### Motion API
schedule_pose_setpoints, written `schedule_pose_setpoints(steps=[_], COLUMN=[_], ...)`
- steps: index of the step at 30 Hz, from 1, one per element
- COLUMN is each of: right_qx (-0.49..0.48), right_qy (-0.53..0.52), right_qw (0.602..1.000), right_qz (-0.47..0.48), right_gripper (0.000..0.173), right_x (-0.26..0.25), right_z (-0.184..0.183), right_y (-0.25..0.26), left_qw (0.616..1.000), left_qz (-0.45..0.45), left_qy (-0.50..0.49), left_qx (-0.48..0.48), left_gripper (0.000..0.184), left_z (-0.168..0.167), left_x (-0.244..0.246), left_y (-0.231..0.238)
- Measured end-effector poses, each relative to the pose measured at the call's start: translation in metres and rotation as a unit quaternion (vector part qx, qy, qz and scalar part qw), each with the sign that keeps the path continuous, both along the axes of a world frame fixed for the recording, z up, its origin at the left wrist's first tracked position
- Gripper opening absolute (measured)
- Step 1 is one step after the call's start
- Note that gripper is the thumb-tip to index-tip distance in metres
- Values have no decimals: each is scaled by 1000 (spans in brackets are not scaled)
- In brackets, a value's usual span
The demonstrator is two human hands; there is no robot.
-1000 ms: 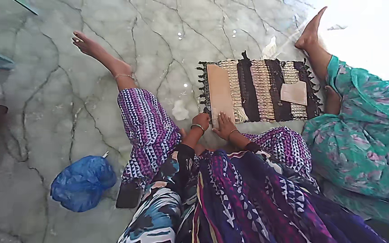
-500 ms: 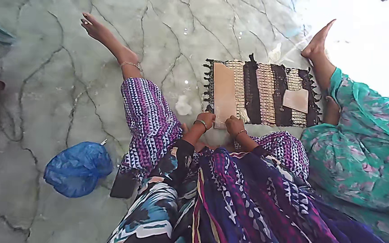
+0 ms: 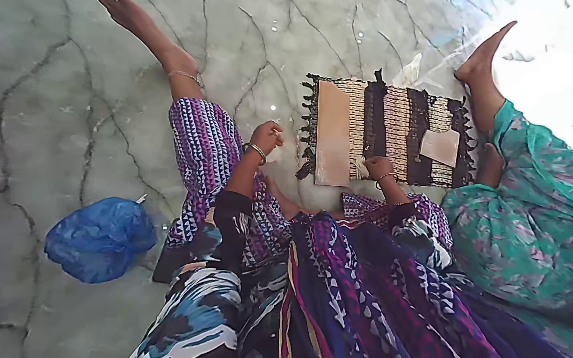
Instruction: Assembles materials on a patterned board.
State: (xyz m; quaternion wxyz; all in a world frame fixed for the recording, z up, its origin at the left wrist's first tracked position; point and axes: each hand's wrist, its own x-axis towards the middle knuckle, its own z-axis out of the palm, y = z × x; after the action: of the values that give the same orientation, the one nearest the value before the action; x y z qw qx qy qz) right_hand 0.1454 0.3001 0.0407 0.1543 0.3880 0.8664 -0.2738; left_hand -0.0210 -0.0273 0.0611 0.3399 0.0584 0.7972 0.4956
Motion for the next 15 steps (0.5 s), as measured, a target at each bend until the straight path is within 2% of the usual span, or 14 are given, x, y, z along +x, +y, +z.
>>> schedule_pose_setpoints(steps=[1, 3, 5, 8, 10, 11, 13, 15], right_qx=[20, 31, 17, -4, -30, -44, -68, -90], right_qy=[22, 65, 74, 40, 17, 12, 5, 32], right_qw=[1000, 997, 993, 983, 977, 974, 973, 974], right_qz=[-1, 25, 90, 178, 212, 221, 222, 206], right_gripper=[31, 31, 30, 31, 32, 33, 33, 31], right_x=[-5, -20, -33, -46, -48, -47, -42, -38], right_z=[3, 9, 12, 9, 5, 4, 1, 0], right_y=[-7, -31, -59, -102, -126, -135, -144, -143], left_qw=[998, 990, 984, 976, 968, 964, 961, 976], left_qz=[55, 136, 156, 118, 77, 50, 5, -11], left_qy=[-12, 3, 12, 36, 24, 14, 10, 20], left_qx=[16, -21, -81, -182, -239, -262, -276, -216], left_gripper=[34, 33, 36, 50, 63, 64, 47, 36], left_z=[-3, -15, -27, -43, -50, -52, -51, -46], left_x=[-4, -14, -24, -31, -30, -29, -26, -25], left_y=[-8, -25, -34, -28, -21, -19, -16, -17])
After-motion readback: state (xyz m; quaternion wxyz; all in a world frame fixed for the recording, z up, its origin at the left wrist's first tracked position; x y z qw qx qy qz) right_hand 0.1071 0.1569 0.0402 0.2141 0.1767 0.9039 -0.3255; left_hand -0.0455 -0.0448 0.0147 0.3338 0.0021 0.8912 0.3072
